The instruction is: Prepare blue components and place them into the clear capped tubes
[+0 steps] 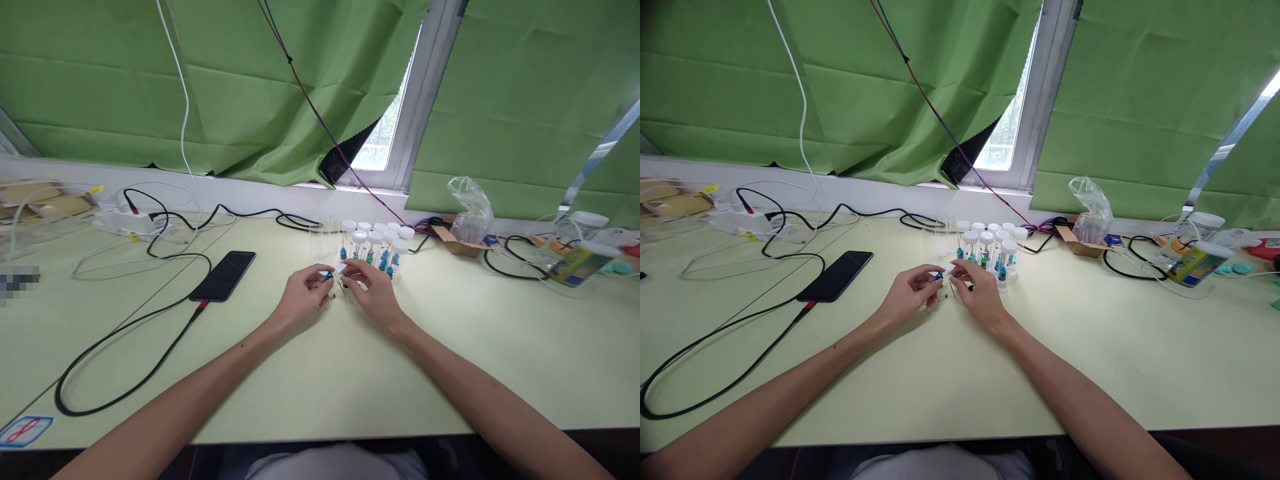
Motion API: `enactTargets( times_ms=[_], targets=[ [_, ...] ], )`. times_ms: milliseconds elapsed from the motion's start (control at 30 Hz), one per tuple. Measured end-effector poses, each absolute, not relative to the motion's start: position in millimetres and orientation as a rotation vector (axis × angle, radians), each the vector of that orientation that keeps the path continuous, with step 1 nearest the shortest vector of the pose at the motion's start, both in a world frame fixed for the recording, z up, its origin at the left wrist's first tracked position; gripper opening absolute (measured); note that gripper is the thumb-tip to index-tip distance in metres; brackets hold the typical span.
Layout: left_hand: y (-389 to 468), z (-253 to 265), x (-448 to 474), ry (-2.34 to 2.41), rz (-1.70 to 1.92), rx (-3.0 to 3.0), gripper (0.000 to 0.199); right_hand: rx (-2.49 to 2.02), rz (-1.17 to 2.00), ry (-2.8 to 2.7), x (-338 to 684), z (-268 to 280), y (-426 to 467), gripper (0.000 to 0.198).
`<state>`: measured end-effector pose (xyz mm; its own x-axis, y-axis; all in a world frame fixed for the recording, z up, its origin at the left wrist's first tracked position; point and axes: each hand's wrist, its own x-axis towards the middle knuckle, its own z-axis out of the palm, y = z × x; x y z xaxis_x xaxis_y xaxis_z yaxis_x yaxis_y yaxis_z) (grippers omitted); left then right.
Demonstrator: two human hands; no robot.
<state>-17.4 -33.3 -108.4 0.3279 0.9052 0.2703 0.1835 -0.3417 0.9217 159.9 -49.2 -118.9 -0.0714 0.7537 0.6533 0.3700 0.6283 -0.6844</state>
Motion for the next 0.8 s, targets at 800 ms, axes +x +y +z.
enactTargets(
  times_ms=[800],
  targets=[
    [-37.4, -102.2, -17.6, 0.946, 1.058, 1.694, 0.035, -0.988, 0.343, -1.678, 161.4, -121.5, -46.5, 0.018]
  ],
)
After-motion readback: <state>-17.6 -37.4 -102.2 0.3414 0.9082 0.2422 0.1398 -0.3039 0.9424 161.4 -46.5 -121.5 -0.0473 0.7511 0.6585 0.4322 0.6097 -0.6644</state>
